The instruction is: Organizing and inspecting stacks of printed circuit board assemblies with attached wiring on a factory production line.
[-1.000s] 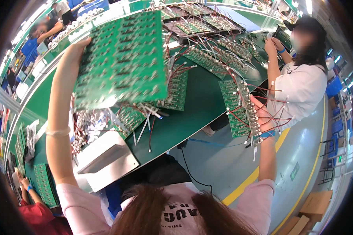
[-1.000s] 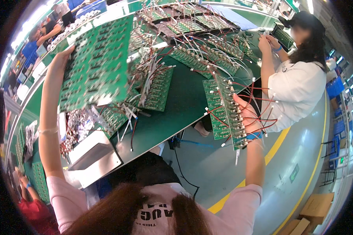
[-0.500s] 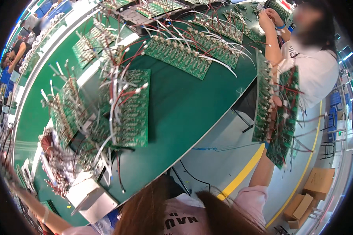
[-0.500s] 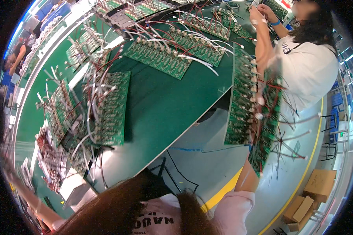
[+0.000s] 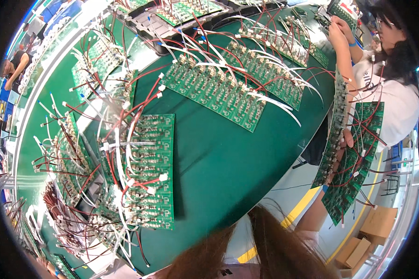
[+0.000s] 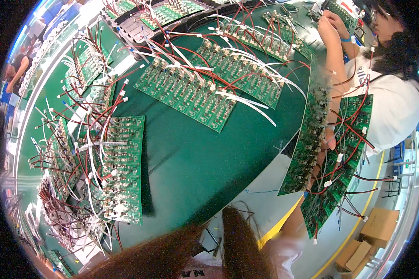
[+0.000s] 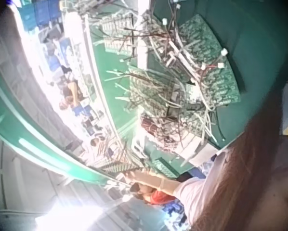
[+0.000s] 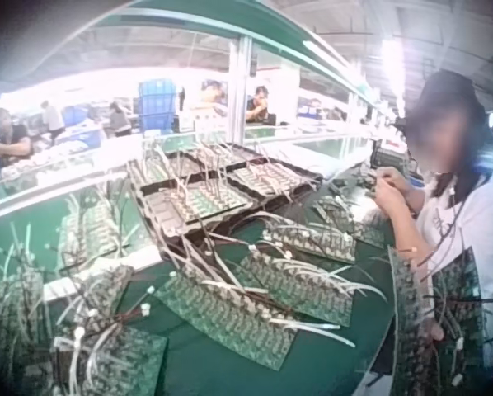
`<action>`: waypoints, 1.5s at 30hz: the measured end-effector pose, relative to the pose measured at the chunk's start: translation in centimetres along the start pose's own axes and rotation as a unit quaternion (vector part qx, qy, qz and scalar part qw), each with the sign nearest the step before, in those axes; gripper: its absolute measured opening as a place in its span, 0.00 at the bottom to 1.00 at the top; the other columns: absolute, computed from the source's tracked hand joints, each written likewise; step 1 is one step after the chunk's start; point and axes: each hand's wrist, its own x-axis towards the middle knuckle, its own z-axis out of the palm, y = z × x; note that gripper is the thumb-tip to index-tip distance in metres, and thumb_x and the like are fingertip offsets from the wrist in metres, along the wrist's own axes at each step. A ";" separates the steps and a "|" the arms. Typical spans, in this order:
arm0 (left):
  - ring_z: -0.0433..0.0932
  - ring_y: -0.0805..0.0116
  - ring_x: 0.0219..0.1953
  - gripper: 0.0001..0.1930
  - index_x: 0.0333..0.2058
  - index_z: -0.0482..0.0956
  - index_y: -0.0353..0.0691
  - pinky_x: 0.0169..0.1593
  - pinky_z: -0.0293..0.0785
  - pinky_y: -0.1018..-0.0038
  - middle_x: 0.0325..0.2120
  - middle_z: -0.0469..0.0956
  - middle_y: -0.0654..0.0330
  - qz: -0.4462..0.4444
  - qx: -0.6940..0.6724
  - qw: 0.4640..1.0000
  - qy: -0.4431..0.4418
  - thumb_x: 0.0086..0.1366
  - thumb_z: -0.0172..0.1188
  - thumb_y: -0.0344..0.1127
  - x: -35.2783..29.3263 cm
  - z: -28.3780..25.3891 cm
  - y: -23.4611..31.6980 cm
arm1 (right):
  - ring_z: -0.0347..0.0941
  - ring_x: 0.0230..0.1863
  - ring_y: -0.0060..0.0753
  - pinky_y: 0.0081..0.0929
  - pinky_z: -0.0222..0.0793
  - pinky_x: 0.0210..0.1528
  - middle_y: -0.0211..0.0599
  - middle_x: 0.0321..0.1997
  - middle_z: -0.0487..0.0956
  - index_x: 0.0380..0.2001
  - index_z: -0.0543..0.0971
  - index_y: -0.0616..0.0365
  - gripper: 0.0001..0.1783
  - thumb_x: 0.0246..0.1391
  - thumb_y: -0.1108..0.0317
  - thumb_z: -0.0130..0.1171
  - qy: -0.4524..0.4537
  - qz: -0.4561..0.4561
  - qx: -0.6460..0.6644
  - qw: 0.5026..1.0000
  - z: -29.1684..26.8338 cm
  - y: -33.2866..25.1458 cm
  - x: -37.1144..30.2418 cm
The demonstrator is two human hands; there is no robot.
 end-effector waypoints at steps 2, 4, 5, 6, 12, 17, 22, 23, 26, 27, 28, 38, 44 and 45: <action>0.67 0.69 0.28 0.13 0.37 0.62 0.34 0.32 0.64 0.75 0.31 0.66 0.58 0.009 0.017 1.000 0.011 0.53 0.38 0.32 -0.7 -0.8 0.6 | 0.57 0.37 0.32 0.33 0.53 0.37 0.35 0.33 0.59 0.22 0.61 0.60 0.05 0.41 0.69 0.39 -0.015 0.003 -0.005 1.000 0.2 -0.5 1.1; 0.67 0.69 0.29 0.13 0.37 0.62 0.34 0.32 0.64 0.75 0.32 0.66 0.58 0.018 0.031 0.999 0.022 0.53 0.38 0.32 -1.4 -1.4 1.0 | 0.57 0.38 0.32 0.32 0.52 0.37 0.35 0.35 0.59 0.23 0.62 0.59 0.05 0.41 0.70 0.39 -0.028 0.006 -0.013 0.999 0.8 -0.9 2.1; 0.66 0.69 0.29 0.13 0.37 0.62 0.34 0.32 0.64 0.74 0.32 0.66 0.58 0.024 0.037 0.999 0.027 0.53 0.38 0.32 -1.8 -1.8 1.3 | 0.57 0.39 0.32 0.32 0.52 0.37 0.35 0.36 0.59 0.23 0.62 0.59 0.05 0.41 0.70 0.39 -0.035 0.008 -0.018 0.999 1.3 -1.2 2.6; 0.66 0.69 0.29 0.13 0.37 0.61 0.34 0.32 0.64 0.74 0.32 0.65 0.58 0.029 0.047 0.998 0.034 0.53 0.38 0.31 -2.4 -2.0 1.8 | 0.56 0.39 0.32 0.32 0.52 0.37 0.35 0.37 0.58 0.24 0.62 0.59 0.05 0.41 0.70 0.40 -0.044 0.010 -0.019 0.999 1.4 -1.2 2.9; 0.66 0.69 0.30 0.13 0.38 0.61 0.34 0.33 0.64 0.74 0.33 0.65 0.58 0.066 0.093 0.990 0.078 0.53 0.38 0.31 -6.3 -3.6 4.7 | 0.56 0.43 0.32 0.32 0.51 0.36 0.35 0.42 0.58 0.27 0.63 0.58 0.07 0.41 0.70 0.40 -0.099 0.027 -0.041 0.994 5.6 -2.3 5.4; 0.66 0.69 0.31 0.14 0.39 0.60 0.34 0.34 0.64 0.74 0.34 0.64 0.57 0.102 0.126 0.980 0.113 0.53 0.38 0.31 -9.5 -4.5 6.9 | 0.43 0.52 0.43 0.45 0.38 0.48 0.37 0.53 0.42 0.49 0.41 0.54 0.28 0.44 0.65 0.36 -0.173 0.010 -0.054 0.983 8.3 -6.7 4.0; 0.66 0.68 0.32 0.14 0.39 0.60 0.34 0.35 0.63 0.74 0.35 0.64 0.57 0.137 0.164 0.966 0.144 0.53 0.38 0.31 -12.7 -4.8 9.6 | 0.50 0.48 0.47 0.41 0.54 0.43 0.45 0.50 0.48 0.43 0.54 0.61 0.22 0.45 0.62 0.37 -0.210 0.128 -0.135 0.960 6.0 -8.8 10.4; 0.66 0.68 0.32 0.14 0.39 0.60 0.34 0.35 0.63 0.74 0.35 0.64 0.57 0.143 0.175 0.962 0.155 0.53 0.38 0.30 -13.8 -4.9 10.3 | 0.58 0.35 0.36 0.31 0.60 0.31 0.41 0.40 0.58 0.44 0.53 0.62 0.23 0.44 0.63 0.39 -0.131 0.095 -0.202 0.966 6.2 -6.0 13.0; 0.65 0.68 0.33 0.14 0.40 0.59 0.34 0.36 0.63 0.74 0.35 0.63 0.57 0.166 0.189 0.951 0.180 0.53 0.37 0.30 -16.0 -4.8 11.0 | 0.66 0.17 0.26 0.23 0.65 0.17 0.33 0.24 0.70 0.36 0.62 0.64 0.19 0.39 0.64 0.45 0.027 -0.140 -0.375 0.916 1.5 -2.0 19.2; 0.65 0.68 0.33 0.14 0.40 0.59 0.34 0.36 0.63 0.74 0.36 0.63 0.57 0.172 0.198 0.946 0.189 0.53 0.37 0.30 -17.1 -4.8 11.6 | 0.66 0.23 0.29 0.29 0.63 0.25 0.33 0.26 0.70 0.33 0.65 0.60 0.17 0.38 0.62 0.46 0.029 -0.110 -0.289 0.951 0.7 0.1 21.2; 0.65 0.68 0.33 0.14 0.40 0.59 0.34 0.36 0.63 0.74 0.36 0.63 0.57 0.178 0.203 0.943 0.196 0.53 0.37 0.30 -17.6 -4.8 11.8 | 0.66 0.29 0.32 0.35 0.62 0.33 0.34 0.28 0.70 0.30 0.67 0.57 0.15 0.37 0.60 0.47 0.033 -0.081 -0.204 0.975 0.0 1.3 23.1; 0.65 0.68 0.35 0.15 0.41 0.58 0.33 0.38 0.62 0.74 0.38 0.62 0.56 0.221 0.298 0.890 0.264 0.53 0.37 0.30 -23.5 -5.0 16.8 | 0.55 0.44 0.40 0.37 0.52 0.42 0.43 0.48 0.55 0.41 0.58 0.69 0.31 0.37 0.57 0.51 0.487 -0.137 -0.274 0.818 -6.0 7.6 28.5; 0.64 0.68 0.36 0.16 0.42 0.57 0.33 0.39 0.62 0.74 0.39 0.61 0.56 0.226 0.358 0.853 0.306 0.53 0.37 0.29 -27.5 -4.1 19.4 | 0.62 0.32 0.36 0.38 0.56 0.32 0.37 0.35 0.66 0.32 0.66 0.64 0.20 0.39 0.58 0.47 0.475 -0.029 -0.549 0.687 -8.8 7.4 29.2; 0.64 0.68 0.36 0.16 0.42 0.57 0.33 0.39 0.62 0.74 0.39 0.61 0.56 0.229 0.359 0.851 0.307 0.53 0.37 0.29 -27.4 -4.2 19.4 | 0.61 0.34 0.38 0.40 0.56 0.33 0.39 0.35 0.65 0.30 0.65 0.64 0.16 0.39 0.63 0.46 0.475 -0.033 -0.460 0.749 -10.2 5.0 29.1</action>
